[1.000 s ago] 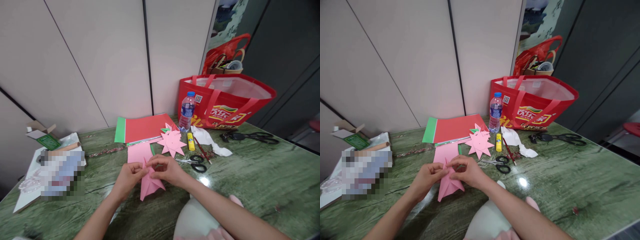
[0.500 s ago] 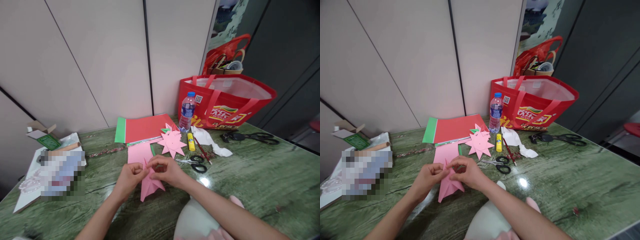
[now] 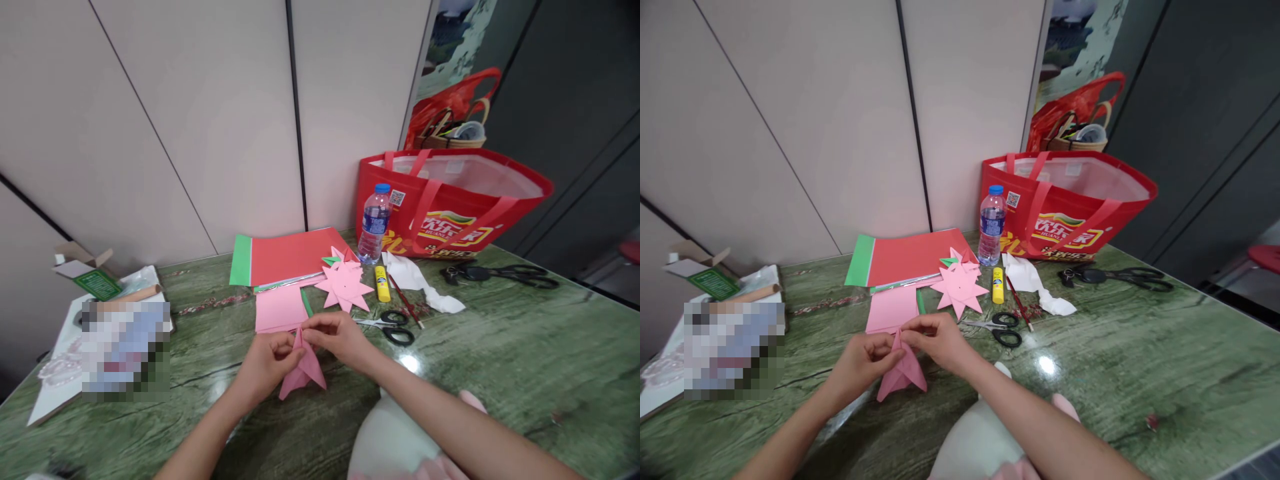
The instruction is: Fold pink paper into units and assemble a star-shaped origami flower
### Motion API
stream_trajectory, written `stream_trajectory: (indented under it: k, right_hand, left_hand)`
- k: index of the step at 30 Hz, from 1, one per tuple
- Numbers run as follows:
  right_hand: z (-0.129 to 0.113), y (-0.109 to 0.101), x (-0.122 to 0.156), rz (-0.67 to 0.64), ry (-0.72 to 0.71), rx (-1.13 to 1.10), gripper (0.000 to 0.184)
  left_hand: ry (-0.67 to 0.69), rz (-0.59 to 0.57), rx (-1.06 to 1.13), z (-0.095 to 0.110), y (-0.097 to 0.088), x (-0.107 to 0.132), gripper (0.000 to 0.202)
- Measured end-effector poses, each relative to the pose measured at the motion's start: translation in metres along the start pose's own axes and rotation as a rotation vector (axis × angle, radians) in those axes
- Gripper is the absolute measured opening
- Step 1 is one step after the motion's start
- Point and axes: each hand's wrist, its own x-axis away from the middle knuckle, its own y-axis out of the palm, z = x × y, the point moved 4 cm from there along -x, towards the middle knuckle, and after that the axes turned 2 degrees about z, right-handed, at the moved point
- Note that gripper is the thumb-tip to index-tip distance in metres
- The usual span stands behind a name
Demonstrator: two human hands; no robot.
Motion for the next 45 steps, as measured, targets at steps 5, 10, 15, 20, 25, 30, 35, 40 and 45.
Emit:
stream_trajectory:
  k: [5,10,15,20,25,30,35,40,45]
  right_hand:
    - [-0.002,0.000,0.001,-0.013,0.001,-0.008,0.017]
    - [-0.003,0.000,0.001,-0.005,-0.018,0.044,0.017]
    - [-0.004,0.000,0.001,0.053,-0.078,0.121,0.013]
    - [-0.002,0.001,0.000,0.043,-0.065,0.091,0.015]
    - [0.001,0.001,-0.001,0.081,-0.049,0.145,0.019]
    - [0.004,0.002,-0.001,0.155,-0.042,0.249,0.020]
    - [0.002,0.002,-0.002,0.077,-0.026,0.163,0.022]
    - [0.003,0.001,-0.002,0.008,0.000,0.094,0.019]
    - [0.009,0.000,-0.003,0.039,0.016,0.079,0.017]
  left_hand:
    - [0.024,-0.002,-0.017,0.002,0.001,0.002,0.016]
    - [0.012,-0.015,-0.046,0.001,0.002,0.003,0.018]
    - [-0.019,-0.037,-0.037,-0.002,0.003,0.002,0.019]
    - [-0.014,-0.057,-0.040,-0.003,0.005,0.002,0.018]
    - [0.003,-0.070,-0.063,-0.002,0.008,0.003,0.017]
    - [-0.014,-0.073,-0.066,-0.006,0.008,0.002,0.019]
    - [-0.072,-0.040,-0.026,-0.012,0.004,0.001,0.024]
    - [-0.080,-0.003,-0.011,-0.010,0.001,0.001,0.026]
    - [-0.079,-0.031,-0.036,-0.014,0.003,0.000,0.027]
